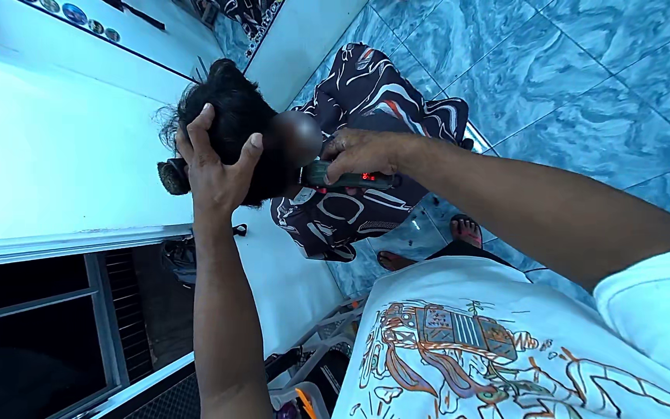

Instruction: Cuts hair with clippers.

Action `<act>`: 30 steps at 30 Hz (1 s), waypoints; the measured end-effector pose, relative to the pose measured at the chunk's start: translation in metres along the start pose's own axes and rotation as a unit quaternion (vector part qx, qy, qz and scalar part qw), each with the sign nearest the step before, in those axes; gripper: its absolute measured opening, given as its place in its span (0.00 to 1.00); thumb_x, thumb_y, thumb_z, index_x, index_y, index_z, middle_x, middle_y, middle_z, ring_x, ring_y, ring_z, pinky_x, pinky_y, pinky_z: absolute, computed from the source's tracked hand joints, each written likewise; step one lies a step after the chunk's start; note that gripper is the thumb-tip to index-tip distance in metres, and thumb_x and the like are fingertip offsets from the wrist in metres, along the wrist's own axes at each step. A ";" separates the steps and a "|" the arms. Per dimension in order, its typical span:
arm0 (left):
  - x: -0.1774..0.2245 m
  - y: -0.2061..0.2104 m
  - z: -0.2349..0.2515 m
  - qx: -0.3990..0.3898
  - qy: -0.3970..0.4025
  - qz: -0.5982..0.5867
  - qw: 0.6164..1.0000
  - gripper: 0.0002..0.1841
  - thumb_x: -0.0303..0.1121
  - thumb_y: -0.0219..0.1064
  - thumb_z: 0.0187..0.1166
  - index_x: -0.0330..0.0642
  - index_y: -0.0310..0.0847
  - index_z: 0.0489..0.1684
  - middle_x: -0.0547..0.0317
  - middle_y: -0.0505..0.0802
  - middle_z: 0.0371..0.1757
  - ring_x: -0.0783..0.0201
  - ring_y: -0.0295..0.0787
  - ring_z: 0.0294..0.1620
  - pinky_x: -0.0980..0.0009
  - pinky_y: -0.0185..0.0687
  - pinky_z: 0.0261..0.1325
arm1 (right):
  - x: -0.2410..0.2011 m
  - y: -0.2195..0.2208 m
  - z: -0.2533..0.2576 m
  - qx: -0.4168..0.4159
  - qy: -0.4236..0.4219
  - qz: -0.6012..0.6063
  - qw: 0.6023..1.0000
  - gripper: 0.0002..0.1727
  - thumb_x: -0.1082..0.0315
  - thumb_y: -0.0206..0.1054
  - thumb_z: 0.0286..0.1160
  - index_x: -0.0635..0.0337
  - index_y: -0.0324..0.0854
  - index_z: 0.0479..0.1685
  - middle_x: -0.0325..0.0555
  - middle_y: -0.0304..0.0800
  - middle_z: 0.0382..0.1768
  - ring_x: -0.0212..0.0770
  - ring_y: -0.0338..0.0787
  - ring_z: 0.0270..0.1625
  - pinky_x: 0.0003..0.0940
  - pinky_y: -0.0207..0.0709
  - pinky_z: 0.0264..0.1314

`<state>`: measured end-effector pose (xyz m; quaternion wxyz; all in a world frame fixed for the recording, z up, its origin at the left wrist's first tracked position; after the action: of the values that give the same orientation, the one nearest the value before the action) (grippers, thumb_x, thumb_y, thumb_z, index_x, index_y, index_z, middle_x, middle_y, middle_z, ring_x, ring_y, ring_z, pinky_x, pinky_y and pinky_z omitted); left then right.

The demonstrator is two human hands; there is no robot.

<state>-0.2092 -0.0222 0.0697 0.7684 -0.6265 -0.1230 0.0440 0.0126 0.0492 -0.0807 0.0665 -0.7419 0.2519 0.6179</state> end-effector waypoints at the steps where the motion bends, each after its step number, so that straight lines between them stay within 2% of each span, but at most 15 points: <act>1: 0.002 0.003 0.000 0.013 -0.008 0.010 1.000 0.56 0.81 0.68 0.58 0.60 0.63 0.90 0.43 0.66 0.89 0.48 0.64 0.88 0.46 0.66 0.83 | 0.000 0.000 -0.001 -0.003 -0.018 0.026 0.999 0.14 0.66 0.70 0.76 0.64 0.85 0.55 0.55 0.91 0.36 0.45 0.90 0.26 0.39 0.87 0.25; 4: 0.002 0.006 0.001 0.022 -0.015 0.035 0.999 0.58 0.81 0.70 0.54 0.63 0.62 0.91 0.44 0.66 0.89 0.47 0.63 0.88 0.42 0.65 0.82 | -0.003 0.002 -0.001 -0.036 -0.077 0.100 0.991 0.20 0.70 0.68 0.76 0.63 0.82 0.67 0.56 0.91 0.46 0.45 0.92 0.36 0.39 0.90 0.35; 5: 0.001 0.006 0.001 0.020 -0.014 0.038 0.999 0.58 0.81 0.70 0.54 0.63 0.61 0.91 0.44 0.65 0.89 0.47 0.62 0.88 0.42 0.65 0.82 | -0.003 0.003 -0.002 -0.035 -0.066 0.088 0.993 0.20 0.70 0.69 0.76 0.63 0.82 0.66 0.56 0.91 0.45 0.45 0.92 0.35 0.38 0.90 0.34; 7: 0.001 0.005 0.001 0.015 -0.017 0.044 0.999 0.59 0.81 0.70 0.53 0.64 0.60 0.92 0.43 0.64 0.90 0.45 0.62 0.89 0.40 0.65 0.81 | -0.004 0.007 -0.003 -0.016 -0.005 0.034 0.999 0.15 0.70 0.70 0.76 0.65 0.83 0.59 0.57 0.90 0.38 0.46 0.90 0.28 0.39 0.87 0.27; 9: 0.002 0.005 0.001 0.014 -0.018 0.048 0.999 0.58 0.81 0.69 0.54 0.64 0.60 0.92 0.43 0.64 0.90 0.45 0.62 0.88 0.40 0.66 0.80 | -0.006 0.008 -0.005 0.000 0.027 0.021 0.999 0.14 0.68 0.69 0.76 0.65 0.83 0.56 0.56 0.90 0.36 0.45 0.89 0.26 0.39 0.87 0.27; 11: 0.001 0.006 0.002 0.018 -0.017 0.051 0.998 0.59 0.82 0.69 0.54 0.63 0.60 0.92 0.43 0.65 0.90 0.45 0.63 0.88 0.40 0.66 0.80 | -0.008 0.008 -0.005 -0.002 -0.010 0.090 0.996 0.17 0.67 0.68 0.77 0.64 0.83 0.62 0.56 0.90 0.39 0.45 0.90 0.29 0.39 0.87 0.28; 13: 0.000 0.006 0.001 0.017 -0.020 0.052 0.998 0.59 0.81 0.69 0.54 0.63 0.59 0.92 0.43 0.65 0.90 0.45 0.63 0.88 0.40 0.65 0.81 | -0.010 0.008 -0.005 -0.024 -0.049 0.155 0.986 0.21 0.66 0.65 0.77 0.62 0.81 0.68 0.56 0.90 0.46 0.46 0.92 0.36 0.41 0.90 0.35; 14: 0.001 0.006 0.002 0.016 -0.020 0.054 0.998 0.59 0.81 0.69 0.54 0.63 0.59 0.92 0.43 0.65 0.90 0.45 0.63 0.88 0.40 0.66 0.80 | -0.010 0.010 -0.005 -0.023 -0.047 0.153 0.987 0.21 0.66 0.66 0.77 0.62 0.81 0.68 0.56 0.91 0.46 0.47 0.92 0.35 0.41 0.90 0.34; 18: 0.000 0.006 0.002 0.007 -0.022 0.057 0.998 0.59 0.81 0.68 0.55 0.64 0.57 0.93 0.42 0.63 0.91 0.43 0.62 0.88 0.38 0.66 0.79 | -0.006 0.017 -0.011 0.013 0.033 0.060 0.998 0.14 0.66 0.70 0.77 0.64 0.83 0.55 0.56 0.89 0.34 0.46 0.88 0.23 0.38 0.84 0.22; 20: -0.001 0.006 0.002 0.008 -0.018 0.055 0.998 0.59 0.81 0.69 0.55 0.63 0.58 0.93 0.42 0.63 0.90 0.43 0.62 0.88 0.39 0.66 0.79 | -0.010 0.017 -0.012 0.019 0.005 0.100 0.995 0.16 0.66 0.69 0.78 0.63 0.83 0.61 0.56 0.90 0.37 0.45 0.88 0.25 0.37 0.85 0.24; 22: -0.002 0.007 0.003 0.009 -0.015 0.055 0.998 0.59 0.81 0.69 0.55 0.63 0.58 0.93 0.41 0.63 0.90 0.44 0.62 0.88 0.40 0.66 0.80 | -0.016 0.018 -0.011 0.008 -0.052 0.160 0.986 0.20 0.66 0.67 0.79 0.62 0.81 0.68 0.56 0.90 0.44 0.46 0.91 0.32 0.39 0.89 0.31; 24: -0.003 0.006 0.003 0.006 -0.009 0.053 0.999 0.58 0.80 0.70 0.56 0.63 0.58 0.93 0.42 0.63 0.90 0.44 0.62 0.88 0.40 0.66 0.81 | -0.019 0.023 -0.014 0.014 -0.056 0.143 0.988 0.19 0.67 0.68 0.78 0.64 0.82 0.65 0.56 0.90 0.43 0.46 0.91 0.31 0.39 0.89 0.29; 27: -0.001 0.005 0.003 0.001 -0.004 0.055 0.998 0.59 0.80 0.70 0.56 0.63 0.57 0.93 0.42 0.63 0.91 0.45 0.59 0.90 0.41 0.64 0.82 | -0.010 0.031 -0.017 0.038 0.011 0.058 0.998 0.14 0.67 0.72 0.76 0.65 0.84 0.56 0.54 0.90 0.38 0.43 0.88 0.27 0.35 0.85 0.27; 29: -0.001 0.005 0.003 -0.001 -0.003 0.054 0.999 0.59 0.80 0.70 0.55 0.63 0.57 0.93 0.42 0.63 0.91 0.44 0.59 0.90 0.42 0.64 0.83 | -0.009 0.032 -0.016 0.049 0.001 0.082 0.995 0.14 0.67 0.72 0.76 0.66 0.84 0.54 0.54 0.90 0.36 0.42 0.89 0.26 0.34 0.85 0.27; 30: -0.002 0.005 0.003 -0.002 -0.002 0.054 0.999 0.59 0.80 0.70 0.55 0.62 0.57 0.93 0.41 0.62 0.91 0.44 0.59 0.90 0.42 0.64 0.83 | -0.013 0.032 -0.017 0.046 -0.022 0.117 0.992 0.15 0.67 0.71 0.77 0.66 0.84 0.57 0.54 0.90 0.37 0.43 0.90 0.27 0.34 0.87 0.27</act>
<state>-0.2116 -0.0183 0.0649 0.7636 -0.6335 -0.0906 0.0859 0.0116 0.0184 -0.0572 0.0330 -0.6899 0.3637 0.6251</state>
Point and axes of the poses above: each hand's wrist, its own z-axis towards the middle knuckle, its own y-axis out of the palm, x = y × z, the point moved 2 cm from there along z, towards the middle knuckle
